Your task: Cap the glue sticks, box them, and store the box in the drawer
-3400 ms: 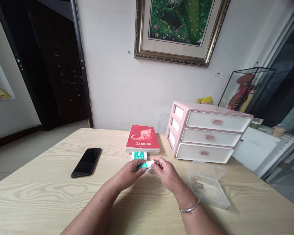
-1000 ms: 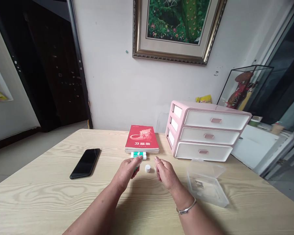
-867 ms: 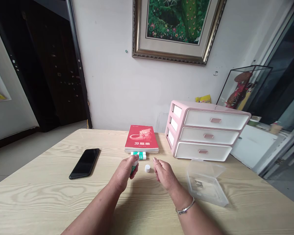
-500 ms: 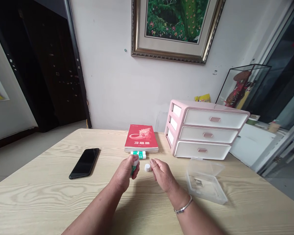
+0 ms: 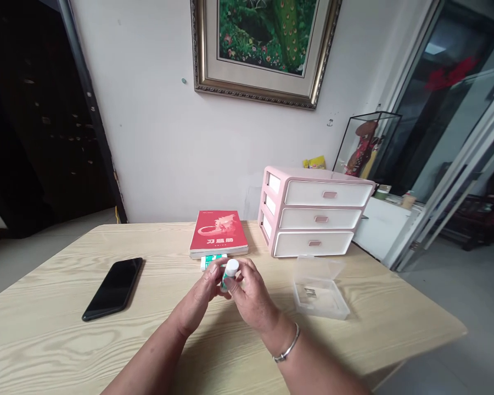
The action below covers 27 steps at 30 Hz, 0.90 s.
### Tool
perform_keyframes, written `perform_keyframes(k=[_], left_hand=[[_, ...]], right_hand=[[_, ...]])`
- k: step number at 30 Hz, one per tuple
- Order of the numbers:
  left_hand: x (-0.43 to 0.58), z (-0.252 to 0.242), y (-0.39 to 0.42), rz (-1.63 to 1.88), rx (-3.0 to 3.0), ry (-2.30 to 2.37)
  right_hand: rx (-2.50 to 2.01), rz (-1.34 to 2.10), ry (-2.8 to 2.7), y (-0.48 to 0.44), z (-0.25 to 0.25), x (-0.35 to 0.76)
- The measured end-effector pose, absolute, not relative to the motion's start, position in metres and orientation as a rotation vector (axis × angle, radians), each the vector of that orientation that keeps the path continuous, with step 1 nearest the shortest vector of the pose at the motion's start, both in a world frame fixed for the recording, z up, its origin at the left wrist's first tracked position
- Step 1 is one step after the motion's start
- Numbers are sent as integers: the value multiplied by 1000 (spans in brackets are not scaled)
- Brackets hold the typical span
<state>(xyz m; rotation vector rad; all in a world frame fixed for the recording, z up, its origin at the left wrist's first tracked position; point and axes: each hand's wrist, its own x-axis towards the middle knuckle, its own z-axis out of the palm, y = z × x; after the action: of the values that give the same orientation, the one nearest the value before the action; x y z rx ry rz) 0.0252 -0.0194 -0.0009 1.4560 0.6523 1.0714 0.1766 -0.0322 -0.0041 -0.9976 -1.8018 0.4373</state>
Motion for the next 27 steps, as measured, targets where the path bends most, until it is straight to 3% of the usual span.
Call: perform_keyframes(k=[11,19,27], left_hand=[[18,-3,-11,1132,1661,1068],[16,-14,-1,1107,1716,1189],[12,-22,7,1009,1812,1241]], right_hand=[[-1480,-246,-1972,-65,23,298],[-2077,-249,-2165,-67,10,361],[-2254,-203,-2167,-52,7,358]])
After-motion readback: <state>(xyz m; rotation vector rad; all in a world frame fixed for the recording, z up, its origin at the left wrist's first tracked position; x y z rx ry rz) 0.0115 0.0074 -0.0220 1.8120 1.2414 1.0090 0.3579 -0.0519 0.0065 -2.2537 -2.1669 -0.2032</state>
